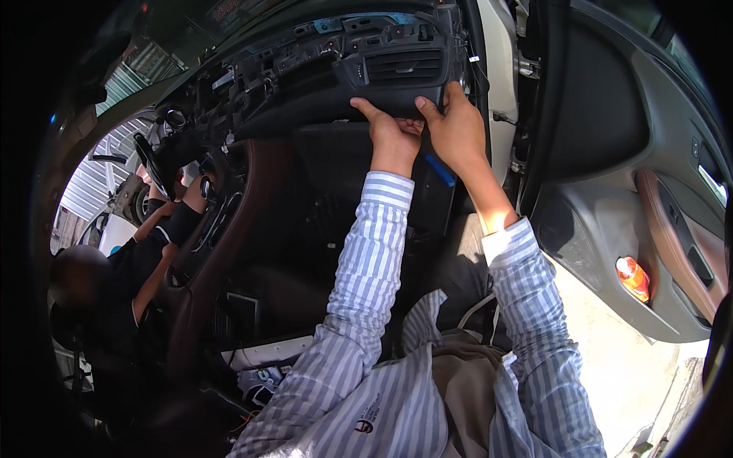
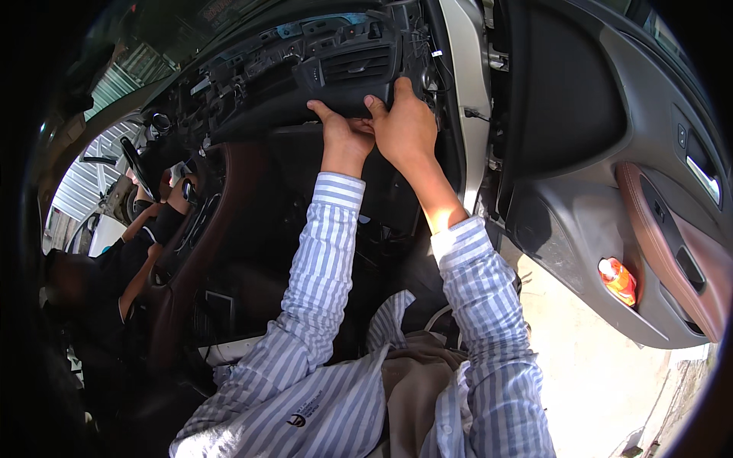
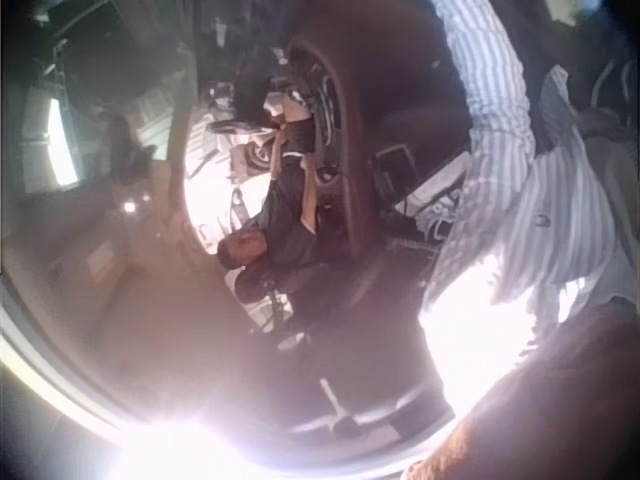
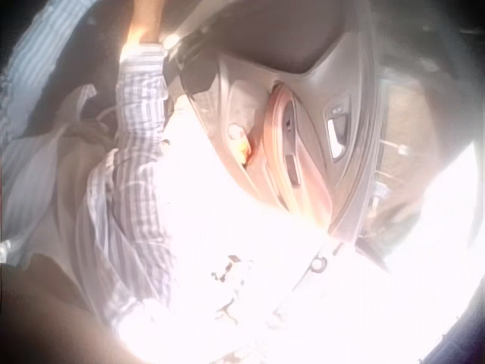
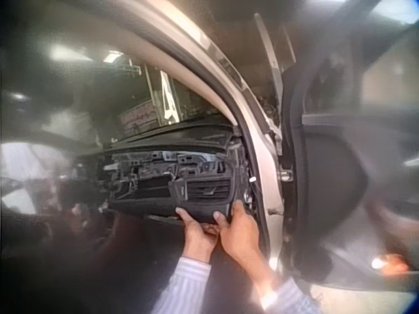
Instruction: The person installs a car stereo unit into the dashboard of a beige sedan. They use a screwdriver to secure the unit, align the dashboard trim, and connect wiring harnesses. The person works from the passenger side with the door open.
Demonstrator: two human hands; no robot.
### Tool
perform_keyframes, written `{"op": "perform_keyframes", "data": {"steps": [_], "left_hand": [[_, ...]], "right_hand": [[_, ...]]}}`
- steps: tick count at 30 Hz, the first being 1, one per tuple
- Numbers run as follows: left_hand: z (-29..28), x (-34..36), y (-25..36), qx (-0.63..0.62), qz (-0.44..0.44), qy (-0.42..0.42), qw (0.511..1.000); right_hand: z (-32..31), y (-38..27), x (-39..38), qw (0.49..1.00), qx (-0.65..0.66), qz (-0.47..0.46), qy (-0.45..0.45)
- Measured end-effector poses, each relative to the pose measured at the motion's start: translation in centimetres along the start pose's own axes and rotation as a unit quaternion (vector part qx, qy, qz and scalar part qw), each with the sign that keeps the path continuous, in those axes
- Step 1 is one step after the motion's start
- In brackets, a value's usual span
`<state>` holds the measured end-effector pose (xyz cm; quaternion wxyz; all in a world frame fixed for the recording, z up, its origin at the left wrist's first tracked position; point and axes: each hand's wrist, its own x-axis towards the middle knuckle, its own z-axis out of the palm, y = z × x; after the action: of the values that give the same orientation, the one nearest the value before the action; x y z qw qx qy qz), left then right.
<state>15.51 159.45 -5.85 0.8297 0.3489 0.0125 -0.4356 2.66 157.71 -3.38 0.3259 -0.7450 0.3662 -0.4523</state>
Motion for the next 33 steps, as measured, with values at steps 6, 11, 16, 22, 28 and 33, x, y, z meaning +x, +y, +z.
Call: {"op": "perform_keyframes", "data": {"steps": [6,11,16,22,28,33], "left_hand": [[-2.6,0.0,0.0,0.07,0.04,-0.13,0.988],[-7.4,-1.2,2.1,0.201,0.126,-0.171,0.956],[-6.9,-2.2,-1.0,0.37,0.3,-0.13,0.869],[-5.5,-2.9,-4.3,0.486,0.383,-0.126,0.775],[-5.3,-2.8,-5.6,0.517,0.456,-0.079,0.72],[-3.5,-5.1,-3.2,0.137,0.177,-0.176,0.959]], "right_hand": [[-1.9,1.5,-0.2,0.994,-0.054,-0.093,-0.033],[-2.5,8.3,-3.6,0.996,0.043,-0.07,0.042],[0.4,11.2,-2.8,0.988,0.084,-0.115,0.058],[3.1,11.0,-1.3,0.977,0.2,-0.068,0.036],[3.4,11.3,-0.2,0.977,0.176,-0.104,0.061],[3.7,11.7,0.5,0.973,0.192,-0.114,0.053]]}}
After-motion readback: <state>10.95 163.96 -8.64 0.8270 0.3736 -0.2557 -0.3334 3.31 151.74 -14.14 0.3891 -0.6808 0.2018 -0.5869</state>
